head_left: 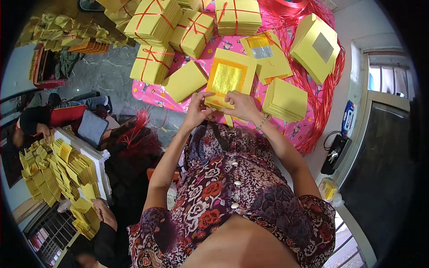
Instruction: Sorting and stacking yellow paper sheets with foil inserts.
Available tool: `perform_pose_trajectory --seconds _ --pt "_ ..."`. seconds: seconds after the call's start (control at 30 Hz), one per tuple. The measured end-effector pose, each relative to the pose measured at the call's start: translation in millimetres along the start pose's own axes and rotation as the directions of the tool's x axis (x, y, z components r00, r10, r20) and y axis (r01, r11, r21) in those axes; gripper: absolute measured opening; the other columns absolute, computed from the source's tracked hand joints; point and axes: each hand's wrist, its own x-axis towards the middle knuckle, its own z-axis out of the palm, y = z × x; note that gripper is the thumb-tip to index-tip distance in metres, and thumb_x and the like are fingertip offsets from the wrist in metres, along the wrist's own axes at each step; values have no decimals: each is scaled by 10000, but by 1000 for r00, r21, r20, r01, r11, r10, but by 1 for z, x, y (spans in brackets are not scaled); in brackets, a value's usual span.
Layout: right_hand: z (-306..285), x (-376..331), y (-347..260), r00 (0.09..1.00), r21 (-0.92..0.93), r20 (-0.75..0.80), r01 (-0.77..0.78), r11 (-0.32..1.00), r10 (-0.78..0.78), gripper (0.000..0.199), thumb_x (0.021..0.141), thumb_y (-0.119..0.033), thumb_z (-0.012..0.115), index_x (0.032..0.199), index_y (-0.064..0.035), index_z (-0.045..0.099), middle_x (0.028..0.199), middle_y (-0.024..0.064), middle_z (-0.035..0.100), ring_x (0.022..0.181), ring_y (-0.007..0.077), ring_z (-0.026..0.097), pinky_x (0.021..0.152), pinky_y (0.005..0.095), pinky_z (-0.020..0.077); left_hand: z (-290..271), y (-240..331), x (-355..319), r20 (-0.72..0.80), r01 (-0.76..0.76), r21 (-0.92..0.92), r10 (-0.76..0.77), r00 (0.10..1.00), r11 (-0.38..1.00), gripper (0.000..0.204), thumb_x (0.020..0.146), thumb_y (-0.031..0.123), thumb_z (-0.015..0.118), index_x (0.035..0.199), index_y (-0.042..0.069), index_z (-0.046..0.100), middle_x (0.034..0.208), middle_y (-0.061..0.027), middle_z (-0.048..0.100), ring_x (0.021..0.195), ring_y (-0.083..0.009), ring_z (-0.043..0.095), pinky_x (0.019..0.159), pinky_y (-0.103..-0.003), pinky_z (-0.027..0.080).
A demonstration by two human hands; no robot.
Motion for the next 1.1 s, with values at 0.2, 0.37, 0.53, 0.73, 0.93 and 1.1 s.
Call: perform_pose_trajectory --seconds 0.2,0.37,0.53,0.73,0.93,1.1 --pt "9 -5 0 952 34 -204 241 970 -229 306 796 -276 671 950 -79 495 795 72 584 726 282 610 609 415 470 0 -3 2 -66 25 -23 -27 997 999 414 726 26 751 1097 68 575 1003 -69 421 876 -171 565 705 -253 562" --pt "21 -15 9 978 -47 -124 162 986 -167 317 800 -255 676 948 -79 458 841 100 578 752 298 605 601 406 473 -2 2 5 -72 39 145 -29 997 989 362 734 77 762 1057 61 598 993 -54 477 846 -145 573 679 -246 534" --pt "16 -14 -2 956 -38 -187 224 974 -228 316 795 -250 682 924 -78 451 854 113 567 738 299 601 575 401 467 -5 -3 6 -86 -9 164 24 996 986 360 711 121 785 1028 79 621 916 -47 495 778 -133 535 625 -217 494" --pt "16 -7 7 969 -81 -123 206 975 -215 300 805 -286 667 914 -74 486 823 102 566 715 284 598 556 389 462 -12 -3 8 12 78 -138 -77 997 987 330 838 155 686 1132 53 578 880 -14 539 727 -89 533 644 -213 496" --pt "12 -6 15 991 120 -100 97 988 -85 240 846 -257 627 880 -52 508 740 104 547 672 273 570 563 389 446 -24 -5 2 -8 244 -433 -274 962 868 385 988 274 437 1304 54 443 1030 -69 589 842 -122 600 719 -273 541" --pt "6 -8 16 999 306 -38 -13 952 26 251 875 -229 609 888 -25 462 723 122 513 642 259 529 583 362 419 -23 -12 1 -53 223 -372 -261 964 901 371 962 214 497 1290 46 451 1024 -73 585 875 -133 606 740 -273 537"
